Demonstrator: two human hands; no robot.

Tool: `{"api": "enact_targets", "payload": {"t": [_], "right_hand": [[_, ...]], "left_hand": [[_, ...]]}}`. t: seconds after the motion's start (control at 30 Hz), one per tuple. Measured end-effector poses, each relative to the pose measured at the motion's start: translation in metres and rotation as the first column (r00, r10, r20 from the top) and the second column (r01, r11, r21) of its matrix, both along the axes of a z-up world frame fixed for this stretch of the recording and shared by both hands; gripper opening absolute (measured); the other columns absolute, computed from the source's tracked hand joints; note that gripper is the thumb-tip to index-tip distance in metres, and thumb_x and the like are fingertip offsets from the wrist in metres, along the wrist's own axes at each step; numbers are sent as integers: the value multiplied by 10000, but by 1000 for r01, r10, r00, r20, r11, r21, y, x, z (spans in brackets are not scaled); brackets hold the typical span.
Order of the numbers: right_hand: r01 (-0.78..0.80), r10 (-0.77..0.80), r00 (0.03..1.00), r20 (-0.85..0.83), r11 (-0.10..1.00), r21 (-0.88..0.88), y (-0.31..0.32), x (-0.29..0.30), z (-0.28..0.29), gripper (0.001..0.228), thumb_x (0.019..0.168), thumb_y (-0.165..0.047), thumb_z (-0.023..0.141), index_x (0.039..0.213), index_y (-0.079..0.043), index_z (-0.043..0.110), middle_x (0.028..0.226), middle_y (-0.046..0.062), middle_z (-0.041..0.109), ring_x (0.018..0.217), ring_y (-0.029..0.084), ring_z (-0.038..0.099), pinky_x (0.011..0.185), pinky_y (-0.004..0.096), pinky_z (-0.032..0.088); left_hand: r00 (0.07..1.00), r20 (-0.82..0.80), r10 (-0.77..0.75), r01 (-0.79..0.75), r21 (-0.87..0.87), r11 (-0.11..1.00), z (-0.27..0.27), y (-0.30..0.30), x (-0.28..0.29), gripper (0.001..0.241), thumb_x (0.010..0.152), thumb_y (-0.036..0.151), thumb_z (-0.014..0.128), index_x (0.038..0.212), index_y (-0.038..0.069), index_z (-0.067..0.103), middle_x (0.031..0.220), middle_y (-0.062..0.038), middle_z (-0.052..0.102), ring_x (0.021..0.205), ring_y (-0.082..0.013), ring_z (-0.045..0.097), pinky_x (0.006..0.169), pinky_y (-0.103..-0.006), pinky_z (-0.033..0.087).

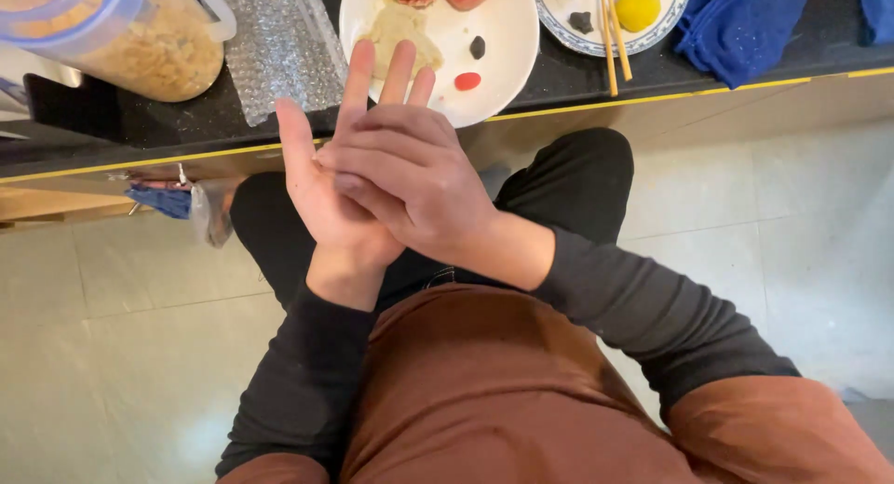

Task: Shaping and assembling small pieces of colored dough into a larger form

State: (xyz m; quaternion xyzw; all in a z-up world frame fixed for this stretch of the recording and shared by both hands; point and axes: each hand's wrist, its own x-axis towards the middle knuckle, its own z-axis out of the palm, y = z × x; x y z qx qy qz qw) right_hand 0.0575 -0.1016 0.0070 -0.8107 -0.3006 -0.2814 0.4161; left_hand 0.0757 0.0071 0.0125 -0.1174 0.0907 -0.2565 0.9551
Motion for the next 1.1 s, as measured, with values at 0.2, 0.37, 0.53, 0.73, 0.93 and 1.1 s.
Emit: {"api": "enact_targets", "payload": {"t": [0.2,0.37,0.53,0.73,0.93,1.1], "right_hand": [[-68,28,980,-196,977,-201,-11,-43,20,492,1106,-362,383,1421,-70,624,1549,139,520,1531,386,409,1325,595,118],[3,-61,925,-375,988,-155,9,-23,40,651,1121,-466,273,1633,-64,278,1734,134,207,1688,356,172,1423,558,68],[-78,-8,850,-526,987,-141,0,2,37,729,1145,-571,146,1716,-124,72,1810,92,-29,1751,388,-28,1420,688,-29],[-261,201,901,-384,959,-112,16,-10,27,684,1201,-457,173,1718,-69,-50,1820,88,-107,1757,273,-115,1561,589,-76],[-235,143,846,-514,965,-118,2,10,61,606,1214,-375,253,1733,-118,71,1824,50,-15,1769,330,-46,1471,625,-1],[-178,21,940,-339,881,-438,23,-10,39,766,1079,-541,122,1710,-112,185,1728,31,-68,1533,231,-275,1317,622,-225]], "left_hand": [[990,63,124,-134,690,712,34,-6,-2,641,956,333,535,1530,69,421,1566,-187,506,1431,-290,515,1199,-337,409],[976,145,162,-217,592,776,28,-1,4,675,969,398,485,1569,110,368,1644,-138,390,1508,-284,402,1182,-390,424],[948,215,234,-310,462,831,15,15,7,719,986,480,420,1619,161,300,1744,-77,240,1608,-279,256,1161,-458,444],[872,384,303,-480,548,686,41,-6,-5,683,1060,474,325,1675,252,130,1816,28,38,1723,-190,-54,1329,-315,113],[929,273,252,-298,145,944,8,8,2,665,1078,553,314,1685,379,106,1789,25,28,1663,-221,-31,1299,-454,62],[930,295,219,-255,91,963,-27,-12,-7,659,1085,537,298,1674,296,126,1740,-66,110,1604,-256,82,1277,-506,122]]}}
